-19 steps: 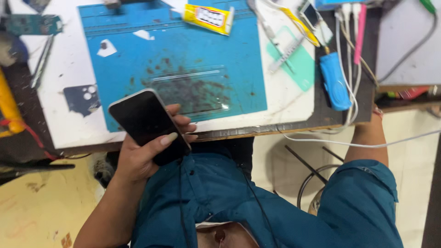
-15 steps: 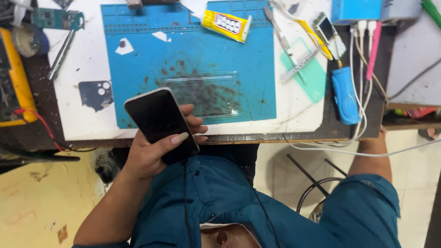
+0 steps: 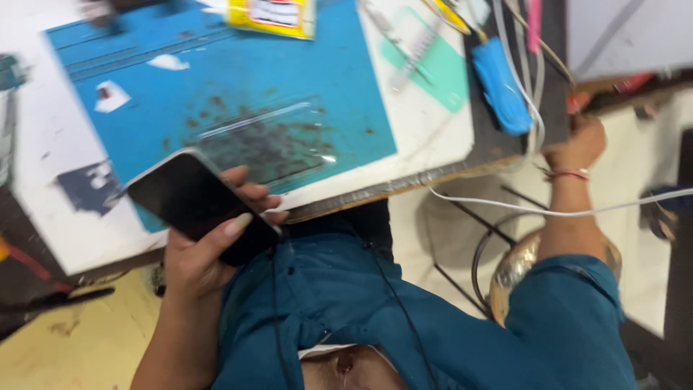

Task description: The person secures a smartphone with multiple rubber bands, then uses a blue electric screwdriver to remove screws from the back casing. After opening the device, they use a hot air gun and tweezers to work on the internal circuit board.

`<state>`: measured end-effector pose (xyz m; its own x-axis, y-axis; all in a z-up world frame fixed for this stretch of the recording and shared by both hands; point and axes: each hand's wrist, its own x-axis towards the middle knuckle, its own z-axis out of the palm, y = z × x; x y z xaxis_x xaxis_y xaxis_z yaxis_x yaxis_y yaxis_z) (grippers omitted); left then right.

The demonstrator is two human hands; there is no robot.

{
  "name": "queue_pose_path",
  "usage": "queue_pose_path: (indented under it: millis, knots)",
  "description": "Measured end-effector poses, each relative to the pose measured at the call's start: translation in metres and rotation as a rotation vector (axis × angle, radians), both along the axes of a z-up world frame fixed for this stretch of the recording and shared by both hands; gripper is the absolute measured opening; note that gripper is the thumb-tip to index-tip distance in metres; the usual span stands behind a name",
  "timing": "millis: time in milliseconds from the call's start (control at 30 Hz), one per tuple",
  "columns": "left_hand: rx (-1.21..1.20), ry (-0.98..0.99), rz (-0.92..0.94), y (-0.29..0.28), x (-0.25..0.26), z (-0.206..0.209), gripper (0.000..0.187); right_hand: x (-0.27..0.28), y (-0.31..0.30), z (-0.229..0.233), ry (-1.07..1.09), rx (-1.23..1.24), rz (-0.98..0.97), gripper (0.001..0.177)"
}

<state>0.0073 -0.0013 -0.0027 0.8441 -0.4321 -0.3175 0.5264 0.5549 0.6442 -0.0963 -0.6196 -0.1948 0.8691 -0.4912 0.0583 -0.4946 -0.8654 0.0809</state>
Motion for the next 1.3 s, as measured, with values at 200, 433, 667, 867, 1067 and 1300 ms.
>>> queue_pose_path:
  millis: [200, 433, 667, 867, 1067, 1300]
  knots:
    - [-0.026, -0.005, -0.011, 0.0, -0.004, -0.004, 0.056, -0.051, 0.033, -0.036, -0.565, 0.507, -0.216, 0.029]
    - [-0.047, -0.018, -0.009, 0.004, -0.009, -0.005, 0.056, -0.03, 0.015, -0.056, -0.295, -0.003, -0.354, 0.024]
    - [-0.014, -0.01, 0.036, 0.013, -0.012, -0.002, 0.055, -0.013, -0.02, -0.023, -0.25, 0.816, -0.888, 0.022]
    - [-0.007, -0.02, 0.044, 0.015, -0.013, -0.004, 0.056, -0.03, -0.05, 0.009, -1.164, 1.443, -0.939, 0.023]
    - [-0.045, -0.022, -0.004, 0.009, -0.012, -0.006, 0.054, -0.016, -0.048, -0.001, -1.443, 1.752, -0.771, 0.025]
    - [-0.019, -0.006, -0.006, 0.001, -0.012, -0.008, 0.054, 0.026, -0.017, -0.04, -1.287, 1.321, -0.842, 0.043]
